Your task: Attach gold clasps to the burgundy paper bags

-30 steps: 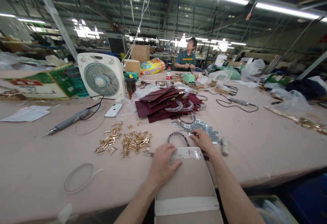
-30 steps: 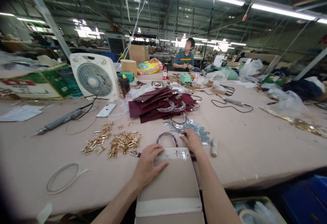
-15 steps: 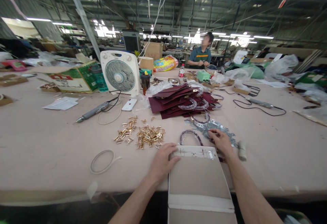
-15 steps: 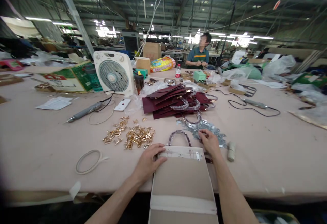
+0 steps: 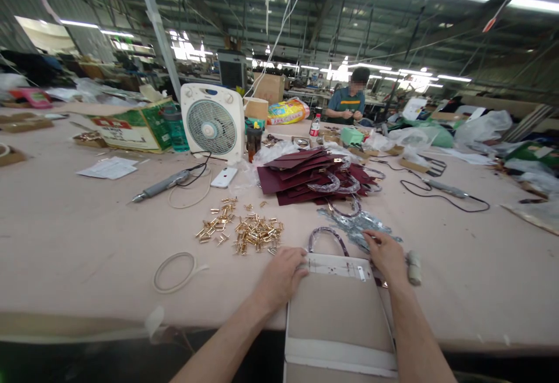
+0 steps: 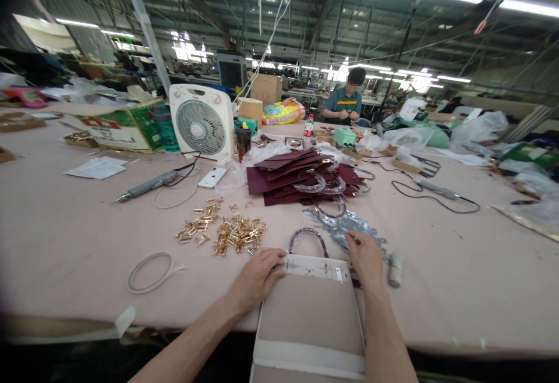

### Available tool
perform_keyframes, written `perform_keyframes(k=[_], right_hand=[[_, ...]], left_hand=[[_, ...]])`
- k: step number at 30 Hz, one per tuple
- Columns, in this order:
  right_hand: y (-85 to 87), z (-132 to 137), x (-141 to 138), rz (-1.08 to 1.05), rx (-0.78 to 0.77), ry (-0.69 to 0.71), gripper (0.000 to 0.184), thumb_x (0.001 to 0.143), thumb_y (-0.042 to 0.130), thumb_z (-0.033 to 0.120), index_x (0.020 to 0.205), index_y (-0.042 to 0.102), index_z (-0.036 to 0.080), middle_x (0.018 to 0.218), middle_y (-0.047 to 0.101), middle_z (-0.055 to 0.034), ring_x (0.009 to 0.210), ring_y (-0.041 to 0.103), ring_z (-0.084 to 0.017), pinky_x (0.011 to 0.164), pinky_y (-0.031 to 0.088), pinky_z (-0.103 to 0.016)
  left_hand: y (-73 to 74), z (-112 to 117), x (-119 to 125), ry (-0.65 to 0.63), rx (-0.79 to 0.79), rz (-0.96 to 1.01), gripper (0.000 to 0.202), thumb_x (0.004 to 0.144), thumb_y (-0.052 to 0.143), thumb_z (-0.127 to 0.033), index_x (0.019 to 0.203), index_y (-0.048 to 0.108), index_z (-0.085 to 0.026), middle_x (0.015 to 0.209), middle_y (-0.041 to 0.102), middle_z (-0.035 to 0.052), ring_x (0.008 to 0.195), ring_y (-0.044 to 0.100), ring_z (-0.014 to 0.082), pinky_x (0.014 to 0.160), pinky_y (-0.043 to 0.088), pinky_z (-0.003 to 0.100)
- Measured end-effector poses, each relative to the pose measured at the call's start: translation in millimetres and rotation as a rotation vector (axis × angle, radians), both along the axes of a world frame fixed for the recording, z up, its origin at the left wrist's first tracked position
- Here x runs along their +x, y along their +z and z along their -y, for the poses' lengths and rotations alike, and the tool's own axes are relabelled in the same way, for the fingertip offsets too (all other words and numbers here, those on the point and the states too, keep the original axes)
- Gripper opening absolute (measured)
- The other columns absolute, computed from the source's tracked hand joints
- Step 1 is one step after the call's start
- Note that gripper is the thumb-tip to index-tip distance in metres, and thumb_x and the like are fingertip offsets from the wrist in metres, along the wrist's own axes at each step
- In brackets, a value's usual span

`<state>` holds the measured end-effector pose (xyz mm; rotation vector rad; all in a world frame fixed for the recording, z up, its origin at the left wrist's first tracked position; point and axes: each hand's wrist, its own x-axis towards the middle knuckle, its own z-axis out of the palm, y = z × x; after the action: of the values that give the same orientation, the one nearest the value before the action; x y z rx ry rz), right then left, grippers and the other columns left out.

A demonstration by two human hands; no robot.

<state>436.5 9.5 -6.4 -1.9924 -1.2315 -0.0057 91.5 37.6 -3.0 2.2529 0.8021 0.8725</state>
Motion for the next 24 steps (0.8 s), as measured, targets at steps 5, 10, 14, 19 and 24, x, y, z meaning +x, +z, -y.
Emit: perform_keyframes(k=[5,10,14,19,24], right_hand=[[26.1,7,-37,-0.248,0.073,0.094,0.042,0.087,0.061,0.055,0.103,0.078,0.02,0.094,0.077,-0.0095,0.084,0.069,-0.027,0.08,0.054,-0.04],[36.8,17,-109,-0.391,-0.005,0.365,0.039,0.095,0.055,0.048,0.119,0.073,0.023,0.08,0.071,-0.0033,0.075,0.066,-0.022,0.073,0.054,-0.035],[31.6,21,-152,-0.282,-0.011,0.459,0.029,0.097,0.05,0.039,0.107,0.074,0.026,0.098,0.075,-0.006,0.088,0.068,-0.025,0.085,0.054,-0.038],[30.3,30,-164,-0.303,-0.037,0.373,0.022,0.1,0.049,0.04,0.102,0.067,0.026,0.095,0.077,-0.0037,0.092,0.071,-0.026,0.084,0.053,-0.036],[33.4,36,-162,-0.318,-0.004,0.411,0.025,0.101,0.051,0.044,0.101,0.068,0.025,0.099,0.075,-0.0053,0.095,0.069,-0.026,0.085,0.053,-0.035]], left_hand=[[0.7,-1,2,-0.008,0.007,-0.003,0.009,0.095,0.066,-0.016,0.1,0.067,-0.023,0.126,0.072,0.005,0.119,0.061,0.0237,0.108,0.05,0.044],[-4.3,-1,1,-0.015,0.01,0.022,0.009,0.098,0.064,-0.02,0.104,0.068,-0.024,0.127,0.071,0.0059,0.122,0.061,0.0243,0.109,0.049,0.045],[-8.4,-2,0,0.014,-0.031,0.023,0.039,0.087,0.081,-0.033,0.121,0.065,-0.025,0.132,0.068,0.0073,0.126,0.059,0.0272,0.11,0.049,0.046],[-9.8,-3,1,0.045,-0.073,0.012,0.065,0.075,0.091,-0.036,0.132,0.062,-0.025,0.133,0.069,0.0072,0.124,0.06,0.0286,0.11,0.049,0.047],[-11.3,-3,2,0.057,-0.076,0.033,0.065,0.072,0.093,-0.035,0.129,0.065,-0.024,0.131,0.07,0.0072,0.123,0.061,0.0287,0.11,0.049,0.046]])
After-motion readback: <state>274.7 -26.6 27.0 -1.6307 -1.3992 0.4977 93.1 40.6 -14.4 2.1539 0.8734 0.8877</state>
